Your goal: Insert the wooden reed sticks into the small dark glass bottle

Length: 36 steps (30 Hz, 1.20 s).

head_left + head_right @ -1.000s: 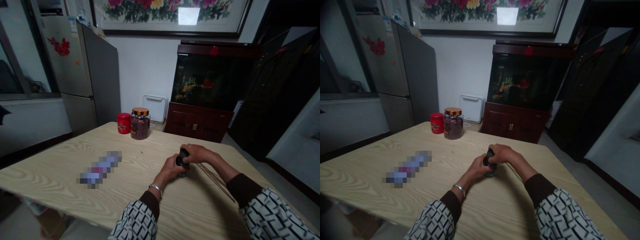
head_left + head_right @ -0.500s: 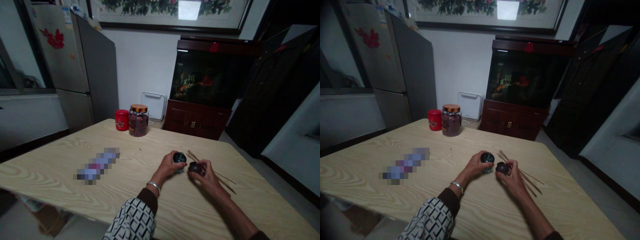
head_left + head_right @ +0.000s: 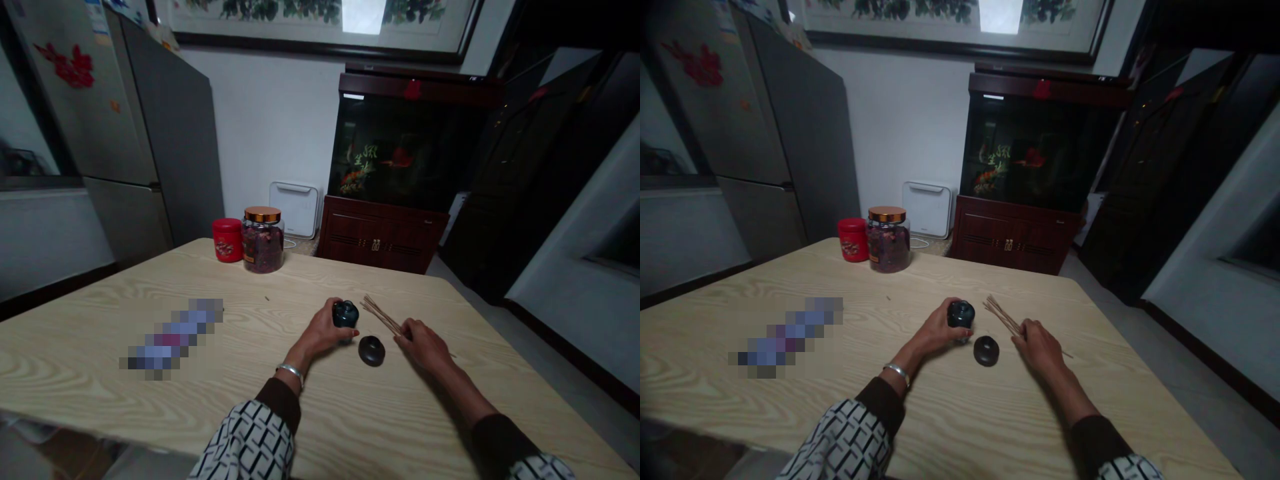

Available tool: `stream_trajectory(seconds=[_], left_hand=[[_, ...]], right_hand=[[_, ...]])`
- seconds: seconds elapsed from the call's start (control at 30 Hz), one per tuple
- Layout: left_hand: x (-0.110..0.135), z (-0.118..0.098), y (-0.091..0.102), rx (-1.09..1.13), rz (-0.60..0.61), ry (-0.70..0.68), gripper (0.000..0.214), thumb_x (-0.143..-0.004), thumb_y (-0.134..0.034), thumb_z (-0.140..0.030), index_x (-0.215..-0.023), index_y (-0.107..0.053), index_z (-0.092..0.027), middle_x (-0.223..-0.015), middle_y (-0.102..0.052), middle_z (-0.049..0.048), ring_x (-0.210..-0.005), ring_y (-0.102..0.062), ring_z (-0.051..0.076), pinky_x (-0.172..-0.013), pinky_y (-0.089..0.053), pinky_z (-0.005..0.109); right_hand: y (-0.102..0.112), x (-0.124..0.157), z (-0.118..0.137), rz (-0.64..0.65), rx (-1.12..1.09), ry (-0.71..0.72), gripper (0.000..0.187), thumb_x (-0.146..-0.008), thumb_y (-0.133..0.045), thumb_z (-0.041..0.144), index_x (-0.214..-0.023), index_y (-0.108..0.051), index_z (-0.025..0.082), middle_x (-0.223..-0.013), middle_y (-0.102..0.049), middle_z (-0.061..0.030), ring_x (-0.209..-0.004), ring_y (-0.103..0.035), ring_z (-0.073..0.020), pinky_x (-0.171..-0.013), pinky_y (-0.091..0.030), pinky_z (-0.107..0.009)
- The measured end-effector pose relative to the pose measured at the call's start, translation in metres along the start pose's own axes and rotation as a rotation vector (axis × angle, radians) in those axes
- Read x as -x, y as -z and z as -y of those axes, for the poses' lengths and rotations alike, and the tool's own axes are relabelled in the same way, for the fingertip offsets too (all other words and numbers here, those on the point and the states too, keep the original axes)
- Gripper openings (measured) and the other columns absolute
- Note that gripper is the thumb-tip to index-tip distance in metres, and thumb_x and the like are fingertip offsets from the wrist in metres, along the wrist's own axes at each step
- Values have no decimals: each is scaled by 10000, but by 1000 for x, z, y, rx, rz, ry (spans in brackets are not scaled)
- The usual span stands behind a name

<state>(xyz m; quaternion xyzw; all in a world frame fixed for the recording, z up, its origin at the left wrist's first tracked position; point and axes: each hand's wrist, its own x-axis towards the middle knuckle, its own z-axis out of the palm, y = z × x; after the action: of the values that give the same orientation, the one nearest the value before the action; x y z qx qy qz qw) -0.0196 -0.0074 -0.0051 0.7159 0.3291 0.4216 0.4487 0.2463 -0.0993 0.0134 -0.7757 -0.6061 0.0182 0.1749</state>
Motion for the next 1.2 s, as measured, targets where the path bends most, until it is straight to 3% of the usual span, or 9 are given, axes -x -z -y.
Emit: stream_trajectory(seconds=[0.2,0.4,0.5,0.57,0.67,0.77,0.93,1.2], left_hand=[[1,1,2,-25,38,10,688,-604,-862,-380,-1176,-551,-157,-1031,-659,88,-947,-610,240,-831,-475,340],[1,-1,2,-37,32,17,659,-604,-864,-346,-1154,-554,-156,-1031,-661,81,-944,-608,229,-808,-468,313],[1,-3,3,-37,32,31,673,-599,-866,-340,-1167,-552,-158,-1052,-660,85,-962,-608,231,-817,-467,311],[1,-5,3,-47,31,44,677,-593,-867,-329,-1169,-554,-158,-1051,-661,85,-957,-609,230,-814,-468,311],[1,-4,3,-50,27,37,658,-601,-862,-329,-1159,-560,-157,-1038,-664,81,-943,-611,223,-804,-466,305],[1,-1,2,-41,21,23,646,-605,-865,-347,-1144,-564,-159,-1016,-668,75,-924,-613,217,-788,-466,296],[1,3,1,-22,21,8,636,-603,-871,-357,-1131,-570,-167,-997,-672,64,-911,-615,209,-762,-468,279],[-2,5,0,-10,11,34,660,-577,-885,-345,-1129,-572,-162,-1009,-675,70,-898,-617,200,-747,-473,263]], right_hand=[[5,-13,6,116,151,-11,171,-874,-507,323,-858,-647,225,-904,-714,-83,-849,-650,-222,-642,-353,-293],[16,-15,8,93,204,8,215,-869,-478,265,-832,-685,215,-871,-725,-86,-786,-643,-206,-602,-325,-285],[31,-24,8,-54,-25,40,188,-847,-521,289,-758,-667,211,-760,-702,-51,-710,-624,-183,-621,-369,-277],[46,-32,17,-186,-346,55,189,-826,-570,353,-750,-652,201,-690,-667,-29,-650,-610,-169,-608,-409,-272],[67,-41,47,-335,-942,21,250,-758,-667,426,-822,-642,185,-690,-649,-10,-624,-618,-154,-533,-444,-244],[73,-43,85,-423,-1271,36,297,-707,-734,419,-841,-633,174,-739,-664,-11,-648,-639,-137,-514,-479,-220],[52,-47,116,-519,-1306,110,259,-740,-733,382,-842,-633,165,-702,-658,1,-642,-643,-129,-525,-523,-224],[31,-55,116,-499,-1185,201,237,-808,-689,394,-866,-612,178,-718,-646,1,-652,-636,-140,-548,-539,-254]])
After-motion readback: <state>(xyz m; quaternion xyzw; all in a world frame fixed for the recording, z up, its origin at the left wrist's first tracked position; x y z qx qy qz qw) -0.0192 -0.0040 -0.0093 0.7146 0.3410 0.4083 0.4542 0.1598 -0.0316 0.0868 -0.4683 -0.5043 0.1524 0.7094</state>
